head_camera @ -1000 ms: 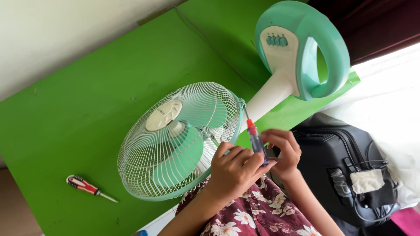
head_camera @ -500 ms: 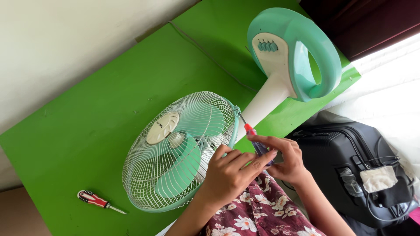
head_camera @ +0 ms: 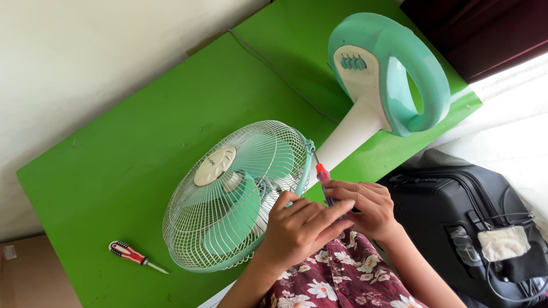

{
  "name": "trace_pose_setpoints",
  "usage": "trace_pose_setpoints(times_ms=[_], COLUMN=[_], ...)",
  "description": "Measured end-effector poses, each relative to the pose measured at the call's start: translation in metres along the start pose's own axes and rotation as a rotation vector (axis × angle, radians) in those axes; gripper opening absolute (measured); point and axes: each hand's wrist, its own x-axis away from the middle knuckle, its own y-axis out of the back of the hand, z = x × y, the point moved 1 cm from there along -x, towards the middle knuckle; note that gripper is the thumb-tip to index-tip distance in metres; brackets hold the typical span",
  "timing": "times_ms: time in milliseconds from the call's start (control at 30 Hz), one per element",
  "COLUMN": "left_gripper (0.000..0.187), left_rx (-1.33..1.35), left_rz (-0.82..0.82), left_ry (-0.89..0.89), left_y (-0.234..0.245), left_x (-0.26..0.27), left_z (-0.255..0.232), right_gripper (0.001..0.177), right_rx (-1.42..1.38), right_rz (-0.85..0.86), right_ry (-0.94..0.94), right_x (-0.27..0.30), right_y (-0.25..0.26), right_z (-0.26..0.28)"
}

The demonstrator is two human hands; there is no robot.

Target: The person repositions a teal and white table fan on a green table, then uses a screwdriver to loosen and adjust screws on the fan's front grille. The fan is rotated and tilted during the process, and the screwdriver is used repeatedly on different screw locations.

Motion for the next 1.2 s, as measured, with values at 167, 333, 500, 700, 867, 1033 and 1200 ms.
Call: trace_pose_setpoints(times_ms=[167, 333, 500, 700, 867, 1033, 1200], left_gripper=[0.029, 0.039, 0.033, 0.035, 0.03, 0.019, 0.029], left_rx=[-0.04, -0.113, -0.163, -0.143, -0.392, -0.534, -0.65], left_rz=[-0.017, -0.092, -0.118, -0.067, -0.232, -0.327, -0.243], left_ry=[0.009, 0.053, 0.048, 0.071, 0.168, 0.451, 0.631], left_y=[-0.001, -0.025, -0.028, -0.028, -0.058, -0.074, -0.064], left_x=[0.001, 0.004, 0.0, 0.005, 0.011, 0.012, 0.002], left_z=[-0.002, -0.006, -0.01, -0.007, -0.019, -0.024, -0.048], right_gripper=[0.034, 0.024, 0.035, 0.038, 0.045, 0.039, 0.044], right_rx=[0.033, -0.05, -0.185, -0.338, -0.354, -0.308, -0.433], right_rz=[0.057, -0.06, 0.113, 0.265, 0.29, 0.398, 0.451], right_ry=[0.016, 0.019, 0.04, 0.161, -0.118, -0.351, -0.366], right_x=[-0.006, 0.008, 0.003, -0.03, -0.024, -0.02, -0.019], right_y=[0.003, -0.007, -0.005, 0.009, 0.002, -0.021, -0.044], right_z=[-0.001, -0.018, -0.037, -0.053, -0.097, -0.138, -0.151])
